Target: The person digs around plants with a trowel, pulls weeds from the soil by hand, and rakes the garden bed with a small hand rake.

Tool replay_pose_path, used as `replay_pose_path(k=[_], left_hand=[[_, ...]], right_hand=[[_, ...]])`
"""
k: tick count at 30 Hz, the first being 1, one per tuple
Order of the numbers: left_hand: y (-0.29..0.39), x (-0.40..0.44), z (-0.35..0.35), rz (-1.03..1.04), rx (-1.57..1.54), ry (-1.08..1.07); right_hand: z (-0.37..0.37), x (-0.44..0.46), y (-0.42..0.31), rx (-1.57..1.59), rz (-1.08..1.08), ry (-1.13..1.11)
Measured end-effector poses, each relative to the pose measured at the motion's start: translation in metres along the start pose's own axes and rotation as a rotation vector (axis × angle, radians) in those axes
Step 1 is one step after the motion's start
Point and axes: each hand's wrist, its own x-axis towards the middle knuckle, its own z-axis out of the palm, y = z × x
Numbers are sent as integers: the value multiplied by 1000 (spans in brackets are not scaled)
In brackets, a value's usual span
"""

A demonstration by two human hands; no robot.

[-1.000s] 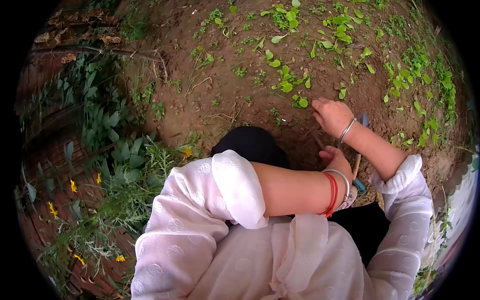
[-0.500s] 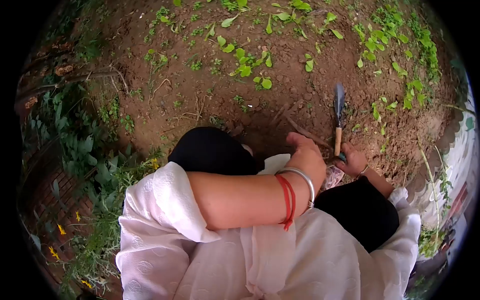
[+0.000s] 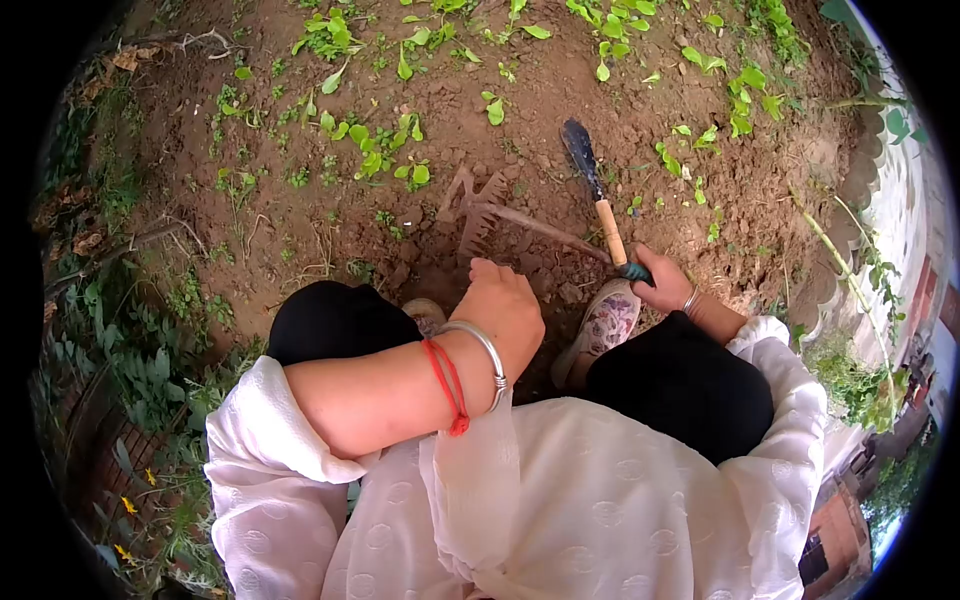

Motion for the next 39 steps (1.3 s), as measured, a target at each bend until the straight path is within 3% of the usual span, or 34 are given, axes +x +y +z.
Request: replay_pose_path(k=[2, 6, 14, 19, 22, 27, 31, 33, 39], left_hand=[[1, 2, -2, 43, 10, -69], [1, 4, -5, 137, -9, -209], [-1, -2, -2, 132, 9, -187], [8, 3, 9, 106, 92, -222], [9, 7, 5, 162, 159, -324], [12, 4, 4, 160, 132, -351], [13, 12, 12, 80, 99, -439], [12, 8, 17, 31, 36, -362], [-7, 0, 18, 47, -48, -355]], right_hand=[[1, -4, -13, 151, -71, 79], [-5, 0, -31, 564, 160, -185], [-51, 16, -120, 1018, 214, -527], [-71, 19, -124, 415, 24, -119], [-68, 49, -179, 68, -155, -84], [15, 161, -241, -210, -567, -103], [104, 232, -261, -313, -461, -103], [135, 240, -249, -367, -347, -58], [139, 217, -210, -316, -260, -101]])
